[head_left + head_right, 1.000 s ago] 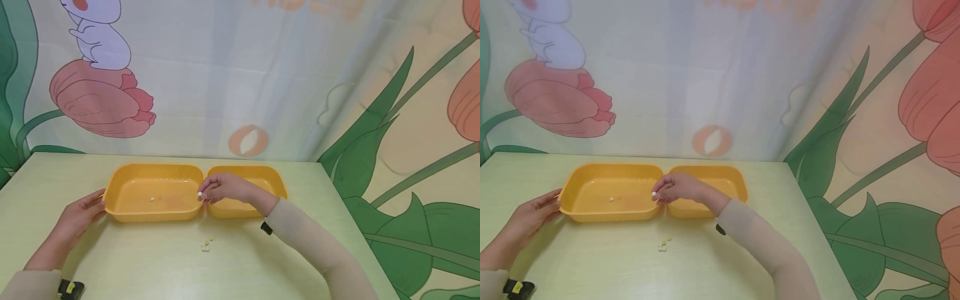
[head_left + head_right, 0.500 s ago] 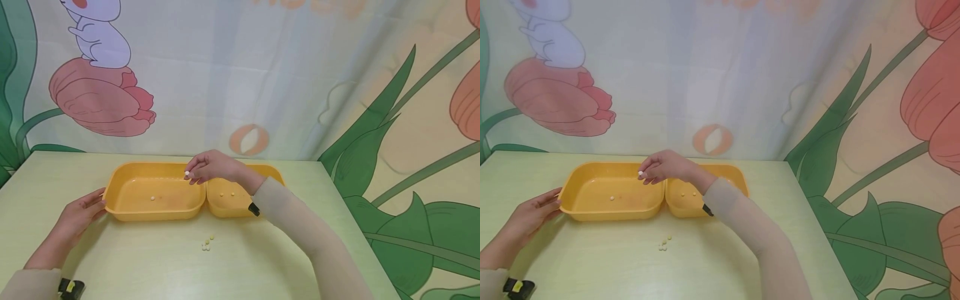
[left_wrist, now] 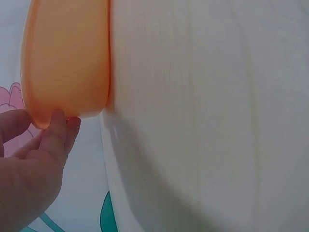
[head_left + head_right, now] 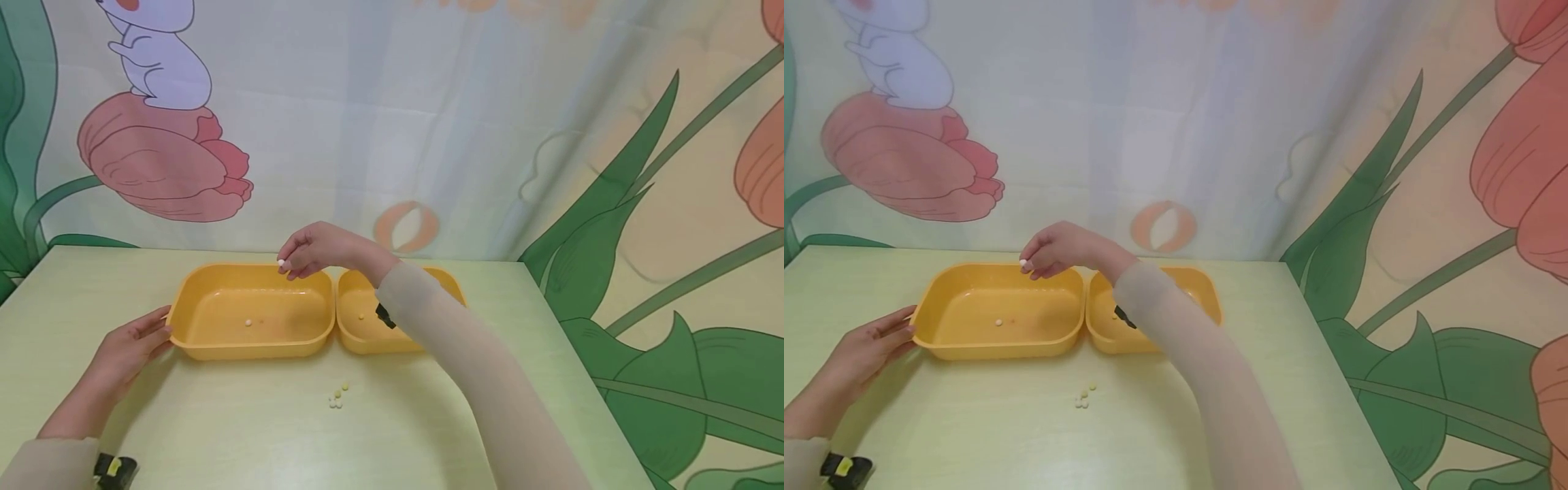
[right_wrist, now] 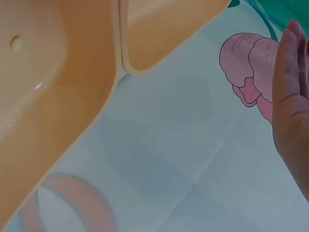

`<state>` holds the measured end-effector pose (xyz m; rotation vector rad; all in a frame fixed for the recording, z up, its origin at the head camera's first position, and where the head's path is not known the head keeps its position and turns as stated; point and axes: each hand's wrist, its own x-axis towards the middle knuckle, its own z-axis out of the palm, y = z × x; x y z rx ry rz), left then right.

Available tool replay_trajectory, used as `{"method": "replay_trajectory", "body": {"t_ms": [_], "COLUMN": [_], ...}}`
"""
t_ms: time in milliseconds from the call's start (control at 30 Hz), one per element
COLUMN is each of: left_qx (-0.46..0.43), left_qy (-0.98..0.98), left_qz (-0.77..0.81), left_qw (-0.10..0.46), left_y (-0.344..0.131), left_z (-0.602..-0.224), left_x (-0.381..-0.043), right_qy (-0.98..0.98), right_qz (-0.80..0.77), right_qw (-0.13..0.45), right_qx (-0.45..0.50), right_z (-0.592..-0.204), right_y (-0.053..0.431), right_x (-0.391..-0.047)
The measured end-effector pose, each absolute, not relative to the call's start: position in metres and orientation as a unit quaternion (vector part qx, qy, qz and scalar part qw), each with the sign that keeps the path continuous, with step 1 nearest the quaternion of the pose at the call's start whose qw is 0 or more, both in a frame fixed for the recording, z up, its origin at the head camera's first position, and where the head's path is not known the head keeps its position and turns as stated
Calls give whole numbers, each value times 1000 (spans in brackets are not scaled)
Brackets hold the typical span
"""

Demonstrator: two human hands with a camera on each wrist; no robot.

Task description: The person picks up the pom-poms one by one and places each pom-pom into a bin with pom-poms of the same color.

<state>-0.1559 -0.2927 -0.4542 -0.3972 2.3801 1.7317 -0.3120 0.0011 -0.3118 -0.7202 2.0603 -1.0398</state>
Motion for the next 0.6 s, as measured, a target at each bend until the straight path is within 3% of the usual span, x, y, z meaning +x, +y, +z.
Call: {"method": "replay_trajectory", "body": {"t_ms": [333,600], "left_qx": [-137,-135], "left_qy": [788,790], "left_qz": [595,593], "left_qw": [82,83], "left_y": [-295,-295], "left_z": [-455,-454], "left_x": [-156,-153], "right_qy": [787,783], "right_qz": [-388,-386], "right_qw": [379,418], "right_qx": [-293,-250], "right_z": [-318,-332], "right_y": [-24,-41], "right_x": [-325,-336]}}
